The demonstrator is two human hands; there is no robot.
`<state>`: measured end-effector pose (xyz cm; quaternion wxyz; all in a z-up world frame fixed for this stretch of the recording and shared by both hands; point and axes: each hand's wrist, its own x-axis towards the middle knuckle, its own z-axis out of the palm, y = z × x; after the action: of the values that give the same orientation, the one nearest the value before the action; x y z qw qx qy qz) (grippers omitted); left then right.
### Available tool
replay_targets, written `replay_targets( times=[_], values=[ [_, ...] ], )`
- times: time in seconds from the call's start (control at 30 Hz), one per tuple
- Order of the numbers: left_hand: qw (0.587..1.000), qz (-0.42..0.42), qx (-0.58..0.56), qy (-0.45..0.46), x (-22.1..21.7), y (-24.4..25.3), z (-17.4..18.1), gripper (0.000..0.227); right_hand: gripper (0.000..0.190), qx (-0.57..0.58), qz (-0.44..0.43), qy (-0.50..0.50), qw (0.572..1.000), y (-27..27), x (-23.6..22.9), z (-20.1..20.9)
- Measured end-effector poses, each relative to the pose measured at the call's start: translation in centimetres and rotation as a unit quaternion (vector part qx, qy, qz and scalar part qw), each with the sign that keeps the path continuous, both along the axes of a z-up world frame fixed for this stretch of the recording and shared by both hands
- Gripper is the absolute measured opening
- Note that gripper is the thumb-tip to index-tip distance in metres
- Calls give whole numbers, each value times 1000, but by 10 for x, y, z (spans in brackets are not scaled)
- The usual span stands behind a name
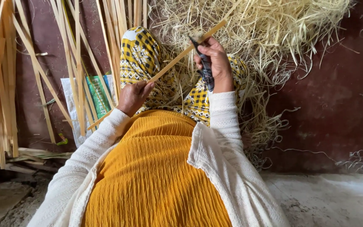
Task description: A person sitting on the floor uses a small knife to shave thin strips from a piece of bamboo to prepare it for weaving.
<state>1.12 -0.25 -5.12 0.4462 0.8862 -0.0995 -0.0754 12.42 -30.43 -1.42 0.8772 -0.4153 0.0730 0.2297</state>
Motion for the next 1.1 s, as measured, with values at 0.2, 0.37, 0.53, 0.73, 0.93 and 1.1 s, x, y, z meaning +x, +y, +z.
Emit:
replay_targets(
  times=[0.2, 0.37, 0.53, 0.73, 0.93, 1.1],
  values=[
    [999, -9, 23, 42, -7, 13, -4, 38, 32, 9, -89, 27, 996, -36, 7, -1],
    [976, 46, -41, 211, -9, 25, -16, 47, 34, -8, -148, -27, 989, -86, 13, -14],
    [957, 33, -141, 253, 19, -3, -3, 46, 42, -99, -95, 3, 991, -1, -16, 50],
    [962, 21, -186, 200, 40, -35, -19, 44, 54, -83, 64, 30, 994, 53, -34, -36],
    [954, 32, -249, 164, 43, -48, -11, 42, 26, -89, 90, 36, 991, 66, -38, -86],
    [956, 33, -238, 169, 44, -51, -35, 46, 16, -107, 61, 42, 991, 59, -37, -80]
  ],
)
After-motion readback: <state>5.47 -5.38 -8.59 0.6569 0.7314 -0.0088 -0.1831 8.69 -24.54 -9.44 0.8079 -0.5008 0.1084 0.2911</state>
